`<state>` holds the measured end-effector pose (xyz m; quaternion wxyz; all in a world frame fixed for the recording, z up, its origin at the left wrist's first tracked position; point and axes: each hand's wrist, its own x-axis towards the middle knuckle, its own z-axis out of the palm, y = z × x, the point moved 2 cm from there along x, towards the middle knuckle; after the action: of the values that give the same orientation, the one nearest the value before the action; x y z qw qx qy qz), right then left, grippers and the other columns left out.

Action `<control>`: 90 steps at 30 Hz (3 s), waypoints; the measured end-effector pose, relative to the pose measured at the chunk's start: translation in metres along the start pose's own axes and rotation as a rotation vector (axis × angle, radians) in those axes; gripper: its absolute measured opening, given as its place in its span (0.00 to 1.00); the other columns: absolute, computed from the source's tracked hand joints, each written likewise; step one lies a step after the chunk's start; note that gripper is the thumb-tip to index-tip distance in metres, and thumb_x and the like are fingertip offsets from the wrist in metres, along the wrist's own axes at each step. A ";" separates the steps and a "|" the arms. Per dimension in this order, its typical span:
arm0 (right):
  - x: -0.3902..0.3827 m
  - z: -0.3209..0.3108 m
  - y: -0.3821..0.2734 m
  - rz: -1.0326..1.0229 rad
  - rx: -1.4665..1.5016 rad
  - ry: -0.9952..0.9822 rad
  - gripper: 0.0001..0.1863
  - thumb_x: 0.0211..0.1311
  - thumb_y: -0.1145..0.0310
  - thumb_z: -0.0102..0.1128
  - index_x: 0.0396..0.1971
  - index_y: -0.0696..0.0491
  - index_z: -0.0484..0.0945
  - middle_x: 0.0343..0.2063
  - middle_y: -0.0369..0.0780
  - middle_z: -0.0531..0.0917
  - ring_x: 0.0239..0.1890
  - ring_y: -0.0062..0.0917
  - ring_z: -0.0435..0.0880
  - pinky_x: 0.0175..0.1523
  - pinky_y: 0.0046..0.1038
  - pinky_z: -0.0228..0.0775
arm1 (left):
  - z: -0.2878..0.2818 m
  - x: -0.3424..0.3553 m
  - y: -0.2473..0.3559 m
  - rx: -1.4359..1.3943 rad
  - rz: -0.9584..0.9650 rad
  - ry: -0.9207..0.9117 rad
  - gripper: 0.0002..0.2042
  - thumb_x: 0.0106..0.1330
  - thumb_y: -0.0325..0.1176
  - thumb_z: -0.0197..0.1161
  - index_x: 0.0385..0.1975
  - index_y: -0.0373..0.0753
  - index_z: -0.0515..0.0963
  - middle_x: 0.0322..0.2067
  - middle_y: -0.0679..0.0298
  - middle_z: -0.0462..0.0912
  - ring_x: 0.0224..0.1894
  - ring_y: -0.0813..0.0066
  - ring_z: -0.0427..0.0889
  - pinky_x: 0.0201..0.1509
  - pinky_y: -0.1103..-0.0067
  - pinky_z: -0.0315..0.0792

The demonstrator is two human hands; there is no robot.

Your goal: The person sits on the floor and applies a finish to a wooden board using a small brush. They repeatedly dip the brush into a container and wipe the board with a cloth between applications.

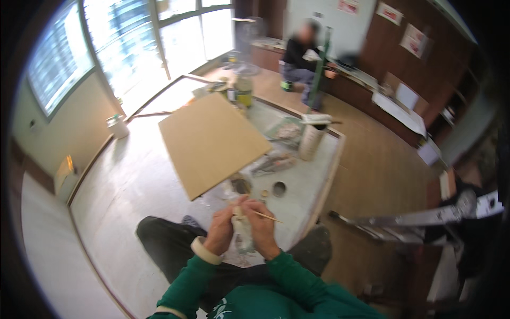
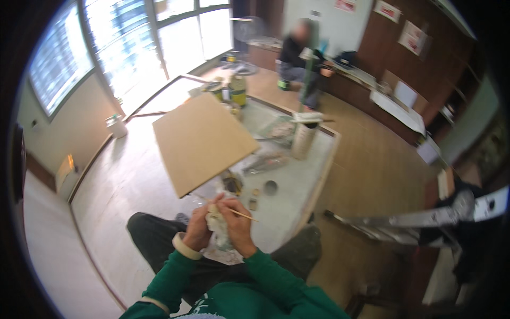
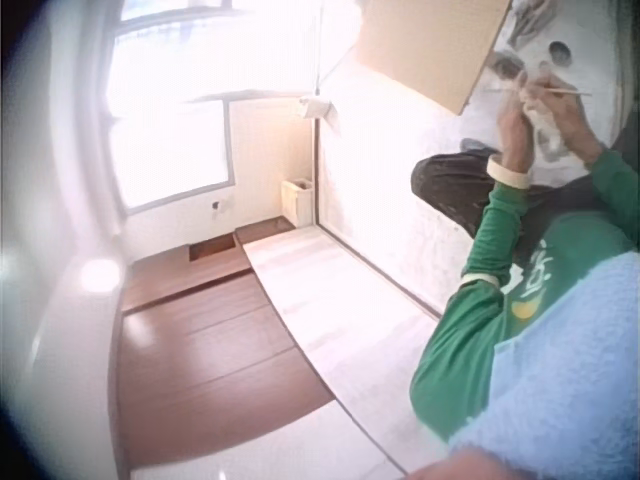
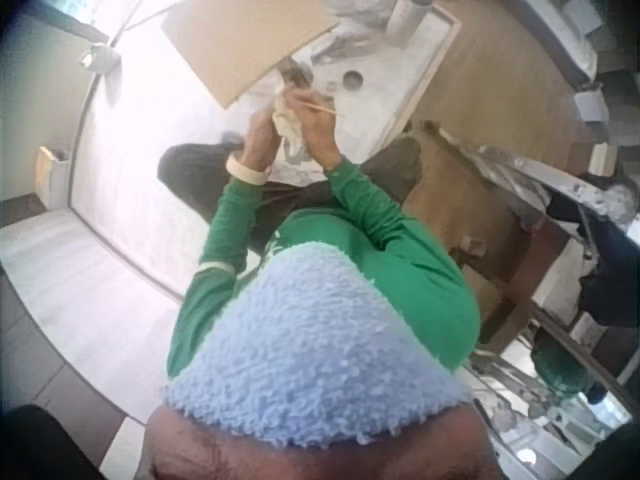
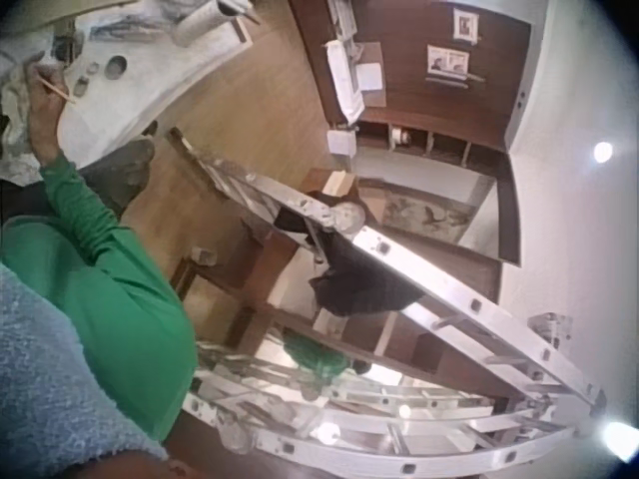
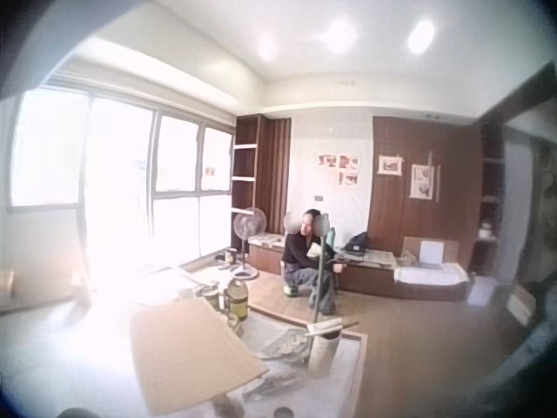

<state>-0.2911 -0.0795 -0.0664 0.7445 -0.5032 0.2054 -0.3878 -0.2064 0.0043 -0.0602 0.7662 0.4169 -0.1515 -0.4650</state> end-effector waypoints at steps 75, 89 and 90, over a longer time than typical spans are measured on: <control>0.047 0.093 0.200 0.119 -0.546 0.133 0.10 0.56 0.68 0.71 0.33 0.58 0.83 0.30 0.42 0.88 0.32 0.28 0.84 0.40 0.31 0.75 | -0.165 0.060 0.210 0.632 0.923 0.405 0.15 0.78 0.37 0.51 0.40 0.36 0.83 0.25 0.66 0.80 0.18 0.85 0.67 0.20 0.87 0.61; 0.058 0.087 0.204 0.165 -0.547 0.156 0.12 0.57 0.66 0.70 0.34 0.60 0.85 0.30 0.43 0.88 0.31 0.28 0.83 0.41 0.31 0.74 | -0.155 0.059 0.212 0.532 0.818 0.638 0.11 0.75 0.36 0.56 0.36 0.36 0.82 0.22 0.66 0.80 0.16 0.86 0.67 0.18 0.88 0.59; 0.060 0.086 0.204 0.173 -0.539 0.156 0.12 0.57 0.66 0.70 0.34 0.61 0.85 0.30 0.44 0.88 0.31 0.28 0.83 0.41 0.31 0.74 | -0.155 0.058 0.212 0.528 0.808 0.638 0.11 0.75 0.36 0.56 0.36 0.36 0.82 0.22 0.66 0.80 0.16 0.86 0.67 0.18 0.88 0.59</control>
<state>-0.1189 -0.0365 -0.2119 0.5960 -0.6324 0.3996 -0.2918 0.0449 0.0796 0.0022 0.7608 0.6225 -0.1712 0.0668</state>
